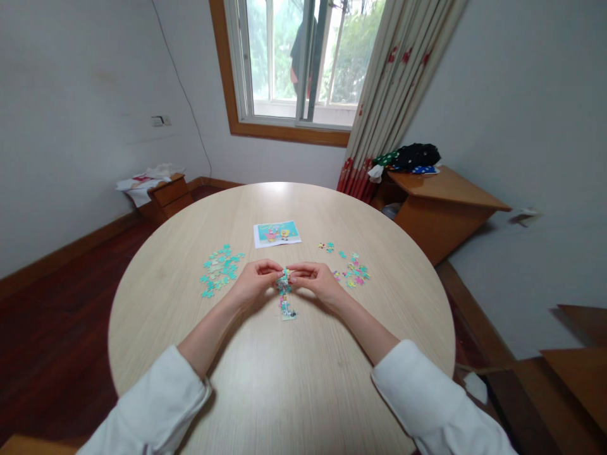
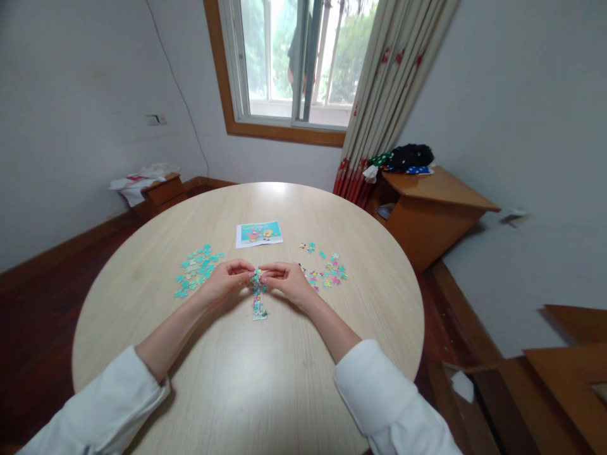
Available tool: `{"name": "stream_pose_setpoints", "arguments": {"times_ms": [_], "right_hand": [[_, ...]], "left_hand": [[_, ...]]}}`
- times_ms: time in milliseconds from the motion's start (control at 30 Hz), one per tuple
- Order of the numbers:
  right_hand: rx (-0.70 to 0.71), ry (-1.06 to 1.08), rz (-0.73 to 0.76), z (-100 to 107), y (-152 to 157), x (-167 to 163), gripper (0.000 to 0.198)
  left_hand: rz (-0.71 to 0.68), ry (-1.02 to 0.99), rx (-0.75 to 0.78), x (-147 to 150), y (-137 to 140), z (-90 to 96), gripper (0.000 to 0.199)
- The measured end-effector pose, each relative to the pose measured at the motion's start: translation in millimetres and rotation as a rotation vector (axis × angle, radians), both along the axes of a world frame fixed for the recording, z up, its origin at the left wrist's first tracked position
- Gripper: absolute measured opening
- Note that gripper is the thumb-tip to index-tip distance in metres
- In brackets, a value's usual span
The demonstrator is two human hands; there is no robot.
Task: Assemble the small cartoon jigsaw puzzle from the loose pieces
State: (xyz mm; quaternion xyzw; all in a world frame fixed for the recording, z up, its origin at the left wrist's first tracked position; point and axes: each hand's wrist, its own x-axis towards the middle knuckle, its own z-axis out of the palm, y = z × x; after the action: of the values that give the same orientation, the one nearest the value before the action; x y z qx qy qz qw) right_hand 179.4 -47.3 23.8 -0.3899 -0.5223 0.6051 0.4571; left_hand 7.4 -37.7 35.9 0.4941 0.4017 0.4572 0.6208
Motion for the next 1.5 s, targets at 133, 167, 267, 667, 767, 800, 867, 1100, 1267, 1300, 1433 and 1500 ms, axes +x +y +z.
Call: {"name": "stream_pose_setpoints", "arguments": {"times_ms": [133, 167, 267, 667, 767, 800, 867, 1100, 1267, 1300, 1433, 1500], "right_hand": [[0.016, -0.004, -0.007, -1.3, 0.9, -0.1, 0.037], [0.020, -0.004, -0.008, -1.6, 1.1, -0.2, 0.036], [0.027, -0.005, -0.009, -2.6, 2.1, -0.4, 0.035], [0.029, -0.002, -0.018, -2.4, 1.8, -0.8, 0.032], [0.043, 0.000, -0.034, -3.8, 2.7, -1.0, 0.031], [0.049, 0.000, -0.037, -4.4, 3.2, -1.0, 0.031], [0.060, -0.001, -0.039, -5.6, 3.8, -0.6, 0.031], [0.069, -0.015, -0.033, -6.1, 4.0, -0.2, 0.032], [0.064, -0.015, -0.036, -6.0, 3.9, -0.9, 0.033], [0.063, -0.016, -0.034, -5.9, 3.8, -0.9, 0.033], [0.067, -0.031, -0.018, -4.8, 2.9, -0.7, 0.033], [0.069, -0.038, -0.011, -4.4, 2.6, -0.7, 0.033]], "left_hand": [[-0.004, -0.004, -0.003, -0.5, 0.6, -0.9, 0.021], [-0.004, -0.005, -0.006, -0.5, 0.8, -1.2, 0.020], [-0.010, -0.005, -0.008, -0.4, 1.0, -1.7, 0.019], [-0.012, -0.024, -0.021, -0.2, 0.0, -0.3, 0.020], [-0.006, -0.034, -0.028, 0.4, 0.0, -0.3, 0.021], [-0.002, -0.038, -0.031, 0.5, 0.2, -0.5, 0.022], [0.001, -0.046, -0.039, 0.6, 0.5, -0.8, 0.022], [-0.001, -0.004, -0.038, 0.5, -0.8, 3.4, 0.016], [-0.036, 0.001, -0.042, 0.3, -1.4, 3.2, 0.018], [-0.039, -0.006, -0.042, 0.1, -1.1, 2.4, 0.019], [-0.047, -0.012, -0.027, -1.2, 0.6, -1.5, 0.021], [-0.045, 0.001, -0.017, -1.6, 1.3, -2.5, 0.021]]}}
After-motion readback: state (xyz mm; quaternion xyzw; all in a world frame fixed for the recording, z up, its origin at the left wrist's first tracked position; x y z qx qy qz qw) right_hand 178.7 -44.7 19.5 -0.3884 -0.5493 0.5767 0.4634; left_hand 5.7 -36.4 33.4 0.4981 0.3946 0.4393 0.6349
